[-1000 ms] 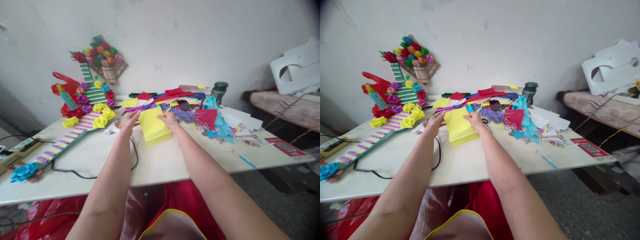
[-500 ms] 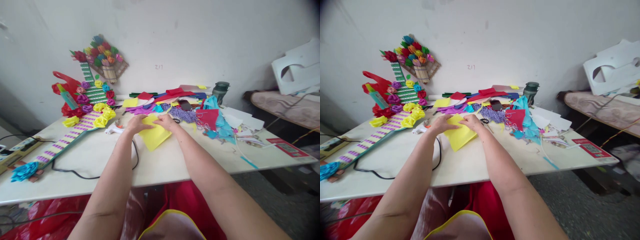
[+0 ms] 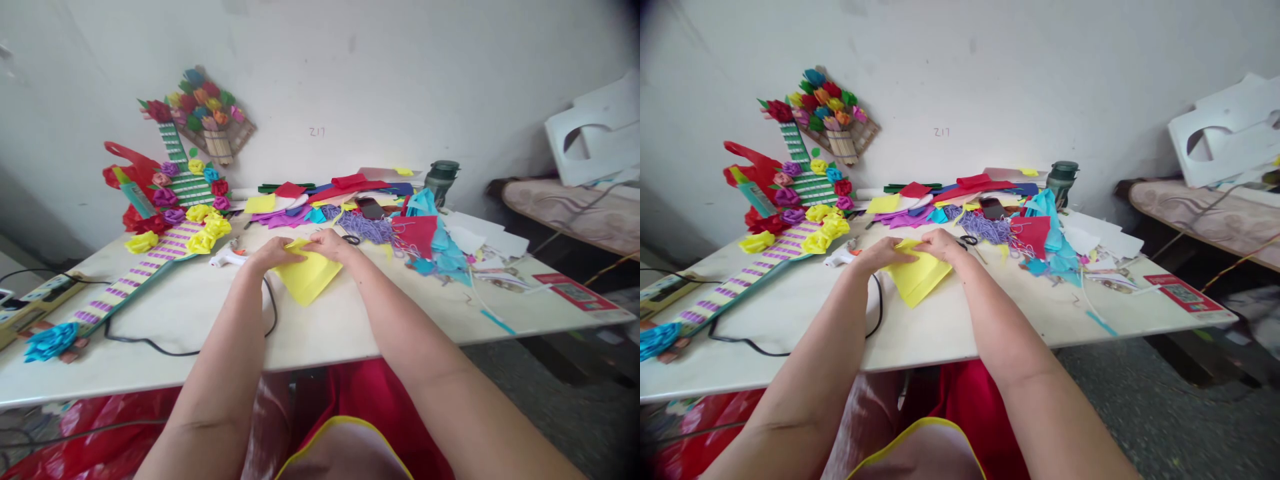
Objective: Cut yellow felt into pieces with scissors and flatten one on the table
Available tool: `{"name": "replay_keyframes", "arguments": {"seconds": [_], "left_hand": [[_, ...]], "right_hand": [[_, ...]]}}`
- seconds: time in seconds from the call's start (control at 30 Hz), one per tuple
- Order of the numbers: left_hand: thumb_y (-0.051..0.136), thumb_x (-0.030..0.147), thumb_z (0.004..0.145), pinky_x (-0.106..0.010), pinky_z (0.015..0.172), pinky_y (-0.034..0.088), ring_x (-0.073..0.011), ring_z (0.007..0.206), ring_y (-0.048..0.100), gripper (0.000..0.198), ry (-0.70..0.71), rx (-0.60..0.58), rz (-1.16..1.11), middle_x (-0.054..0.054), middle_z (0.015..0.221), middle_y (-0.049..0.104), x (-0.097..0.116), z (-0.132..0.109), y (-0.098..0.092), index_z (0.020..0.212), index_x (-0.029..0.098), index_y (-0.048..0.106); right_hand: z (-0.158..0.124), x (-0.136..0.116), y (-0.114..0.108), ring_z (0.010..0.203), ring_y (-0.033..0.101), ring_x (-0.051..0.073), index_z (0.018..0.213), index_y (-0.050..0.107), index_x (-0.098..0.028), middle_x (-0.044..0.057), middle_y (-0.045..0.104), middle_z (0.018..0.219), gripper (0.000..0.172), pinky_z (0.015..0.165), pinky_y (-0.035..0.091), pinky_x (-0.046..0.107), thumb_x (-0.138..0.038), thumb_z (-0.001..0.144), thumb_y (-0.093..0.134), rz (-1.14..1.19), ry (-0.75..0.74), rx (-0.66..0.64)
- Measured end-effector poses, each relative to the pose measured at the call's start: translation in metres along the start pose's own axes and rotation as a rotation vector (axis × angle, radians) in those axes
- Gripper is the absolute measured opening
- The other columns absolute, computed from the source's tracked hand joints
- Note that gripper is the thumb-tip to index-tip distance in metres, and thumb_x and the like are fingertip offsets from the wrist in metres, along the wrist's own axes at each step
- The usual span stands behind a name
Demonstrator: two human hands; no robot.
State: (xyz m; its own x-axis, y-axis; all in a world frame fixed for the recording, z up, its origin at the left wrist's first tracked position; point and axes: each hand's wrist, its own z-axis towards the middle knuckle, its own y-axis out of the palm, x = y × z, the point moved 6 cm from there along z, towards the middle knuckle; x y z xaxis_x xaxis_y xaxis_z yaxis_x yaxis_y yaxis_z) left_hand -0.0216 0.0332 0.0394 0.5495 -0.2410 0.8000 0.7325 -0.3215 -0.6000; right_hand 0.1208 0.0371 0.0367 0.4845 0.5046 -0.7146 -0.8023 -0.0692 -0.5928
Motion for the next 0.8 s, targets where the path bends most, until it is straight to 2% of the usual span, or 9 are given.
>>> {"name": "replay_keyframes", "arguments": {"seconds": [0.13, 0.33, 0.57, 0.7, 0.8], "left_hand": [[0.074, 0.042, 0.049, -0.026, 0.061, 0.046, -0.0211, 0.072, 0.062, 0.044, -0.005, -0.109, -0.03, -0.002, 0.074, 0.067, -0.004, 0.002, 0.007, 0.084, 0.016, 0.068], [0.076, 0.039, 0.049, -0.025, 0.057, 0.044, -0.0207, 0.069, 0.061, 0.034, -0.027, -0.105, -0.032, -0.002, 0.069, 0.067, -0.002, 0.0, 0.014, 0.073, 0.018, 0.067], [0.079, 0.035, 0.042, -0.026, 0.047, 0.042, -0.021, 0.056, 0.06, 0.032, -0.069, -0.029, -0.026, -0.003, 0.061, 0.066, -0.002, -0.001, 0.015, 0.064, 0.017, 0.065], [0.08, 0.034, 0.041, -0.026, 0.047, 0.044, -0.0218, 0.055, 0.062, 0.032, -0.099, -0.017, -0.078, -0.004, 0.061, 0.067, -0.006, -0.002, 0.013, 0.065, 0.018, 0.066], [0.079, 0.036, 0.042, -0.028, 0.053, 0.048, -0.0238, 0.062, 0.065, 0.038, -0.089, -0.008, -0.16, -0.004, 0.067, 0.069, -0.01, -0.002, 0.008, 0.073, 0.017, 0.067]], "right_hand": [[-0.001, -0.002, 0.0, 0.049, 0.028, 0.006, 0.048, 0.038, -0.017, -0.007, 0.027, 0.049, 0.042, 0.049, 0.019, 0.022, -0.044, 0.068, 0.062, 0.014, 0.011, -0.02], [-0.003, -0.009, -0.002, 0.052, 0.036, 0.008, 0.051, 0.05, -0.016, -0.006, 0.036, 0.049, 0.031, 0.05, 0.024, 0.021, -0.04, 0.069, 0.059, 0.024, -0.006, -0.03], [-0.002, -0.009, -0.002, 0.053, 0.036, 0.008, 0.052, 0.053, -0.014, -0.005, 0.038, 0.05, 0.025, 0.05, 0.024, 0.021, -0.032, 0.069, 0.058, 0.013, 0.001, -0.01], [-0.004, -0.003, -0.003, 0.054, 0.041, 0.008, 0.062, 0.059, -0.014, -0.004, 0.045, 0.055, 0.026, 0.051, 0.029, 0.02, -0.038, 0.07, 0.06, 0.105, 0.019, 0.017], [-0.006, 0.004, -0.012, 0.058, 0.046, 0.01, 0.077, 0.064, -0.013, -0.001, 0.054, 0.062, 0.039, 0.054, 0.034, 0.021, -0.051, 0.073, 0.055, 0.178, 0.055, 0.066]]}}
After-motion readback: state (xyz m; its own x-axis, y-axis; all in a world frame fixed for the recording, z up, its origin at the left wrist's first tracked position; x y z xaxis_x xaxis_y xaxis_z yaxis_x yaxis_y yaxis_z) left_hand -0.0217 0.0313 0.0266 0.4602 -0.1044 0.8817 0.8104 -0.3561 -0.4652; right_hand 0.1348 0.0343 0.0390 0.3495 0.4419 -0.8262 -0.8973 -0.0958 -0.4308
